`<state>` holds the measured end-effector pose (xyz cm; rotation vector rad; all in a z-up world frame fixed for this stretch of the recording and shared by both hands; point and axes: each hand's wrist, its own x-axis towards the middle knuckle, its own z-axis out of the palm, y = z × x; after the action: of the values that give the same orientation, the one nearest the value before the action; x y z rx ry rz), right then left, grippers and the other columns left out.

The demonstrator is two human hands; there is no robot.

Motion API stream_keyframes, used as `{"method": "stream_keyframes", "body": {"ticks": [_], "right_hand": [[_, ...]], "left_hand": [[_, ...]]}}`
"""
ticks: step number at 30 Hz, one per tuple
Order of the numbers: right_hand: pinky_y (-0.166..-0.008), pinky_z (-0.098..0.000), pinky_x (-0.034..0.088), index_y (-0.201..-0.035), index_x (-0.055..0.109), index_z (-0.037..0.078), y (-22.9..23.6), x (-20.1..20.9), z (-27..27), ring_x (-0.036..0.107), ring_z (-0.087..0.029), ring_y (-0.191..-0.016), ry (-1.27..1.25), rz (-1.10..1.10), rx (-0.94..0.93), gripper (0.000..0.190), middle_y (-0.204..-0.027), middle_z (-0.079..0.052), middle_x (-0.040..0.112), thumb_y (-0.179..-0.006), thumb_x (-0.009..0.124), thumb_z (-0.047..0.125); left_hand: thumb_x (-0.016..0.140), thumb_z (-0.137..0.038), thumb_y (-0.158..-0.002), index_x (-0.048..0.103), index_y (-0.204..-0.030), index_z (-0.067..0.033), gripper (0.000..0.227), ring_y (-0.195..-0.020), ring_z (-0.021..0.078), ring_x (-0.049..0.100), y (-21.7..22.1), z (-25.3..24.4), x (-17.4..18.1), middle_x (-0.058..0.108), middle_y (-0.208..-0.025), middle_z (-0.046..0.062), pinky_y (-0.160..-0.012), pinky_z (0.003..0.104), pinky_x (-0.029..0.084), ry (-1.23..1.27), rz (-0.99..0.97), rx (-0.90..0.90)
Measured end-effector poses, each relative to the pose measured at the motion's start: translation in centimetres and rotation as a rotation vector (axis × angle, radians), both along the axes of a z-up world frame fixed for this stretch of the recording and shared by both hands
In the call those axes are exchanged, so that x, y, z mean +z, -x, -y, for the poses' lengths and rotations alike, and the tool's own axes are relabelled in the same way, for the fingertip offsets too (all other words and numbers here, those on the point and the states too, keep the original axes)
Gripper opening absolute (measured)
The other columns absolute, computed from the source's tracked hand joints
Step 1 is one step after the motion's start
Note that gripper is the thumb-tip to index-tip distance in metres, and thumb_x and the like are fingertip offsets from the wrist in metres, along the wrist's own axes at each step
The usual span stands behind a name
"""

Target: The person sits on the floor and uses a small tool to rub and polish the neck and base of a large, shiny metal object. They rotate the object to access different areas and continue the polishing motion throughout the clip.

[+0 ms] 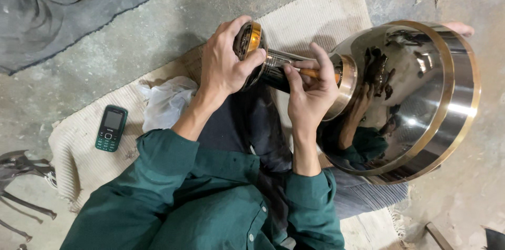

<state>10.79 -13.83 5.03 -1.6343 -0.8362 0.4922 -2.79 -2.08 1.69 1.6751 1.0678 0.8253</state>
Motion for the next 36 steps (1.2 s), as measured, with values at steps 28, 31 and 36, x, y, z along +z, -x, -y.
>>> {"method": "stream_keyframes", "body": {"ticks": [28, 31, 36], "right_hand": [[-0.082, -0.0241, 0.060, -0.094, 0.072, -0.003, 0.40, 0.54, -0.15, 0.068, -0.012, -0.092, -0.022, 0.198, 0.066, 0.015, -0.102, -0.007, 0.067, -0.090, 0.079, -0.015], [-0.081, -0.0241, 0.059, -0.093, 0.072, -0.003, 0.73, 0.33, -0.19, 0.068, -0.012, -0.092, -0.046, 0.181, 0.048, 0.015, -0.102, -0.008, 0.067, -0.090, 0.079, -0.016], [-0.079, -0.0239, 0.059, -0.092, 0.072, -0.003, 0.75, 0.24, -0.23, 0.068, -0.012, -0.090, -0.037, 0.184, 0.029, 0.015, -0.101, -0.008, 0.068, -0.089, 0.079, -0.016]], "left_hand": [[0.071, -0.046, -0.076, 0.061, -0.134, 0.0039, 0.077, -0.105, 0.0333, 0.070, -0.26, -0.68, -0.53, 0.068, -0.119, 0.023, -0.090, 0.041, 0.055, 0.056, -0.040, -0.024], [0.071, -0.046, -0.077, 0.062, -0.134, 0.0041, 0.077, -0.107, 0.0339, 0.070, -0.14, -0.62, -0.58, 0.068, -0.120, 0.023, -0.094, 0.041, 0.055, 0.043, -0.025, -0.030], [0.071, -0.047, -0.075, 0.063, -0.133, 0.0030, 0.077, -0.107, 0.0339, 0.069, -0.26, -0.58, -0.51, 0.069, -0.118, 0.023, -0.093, 0.041, 0.054, 0.061, -0.041, -0.024]]}}
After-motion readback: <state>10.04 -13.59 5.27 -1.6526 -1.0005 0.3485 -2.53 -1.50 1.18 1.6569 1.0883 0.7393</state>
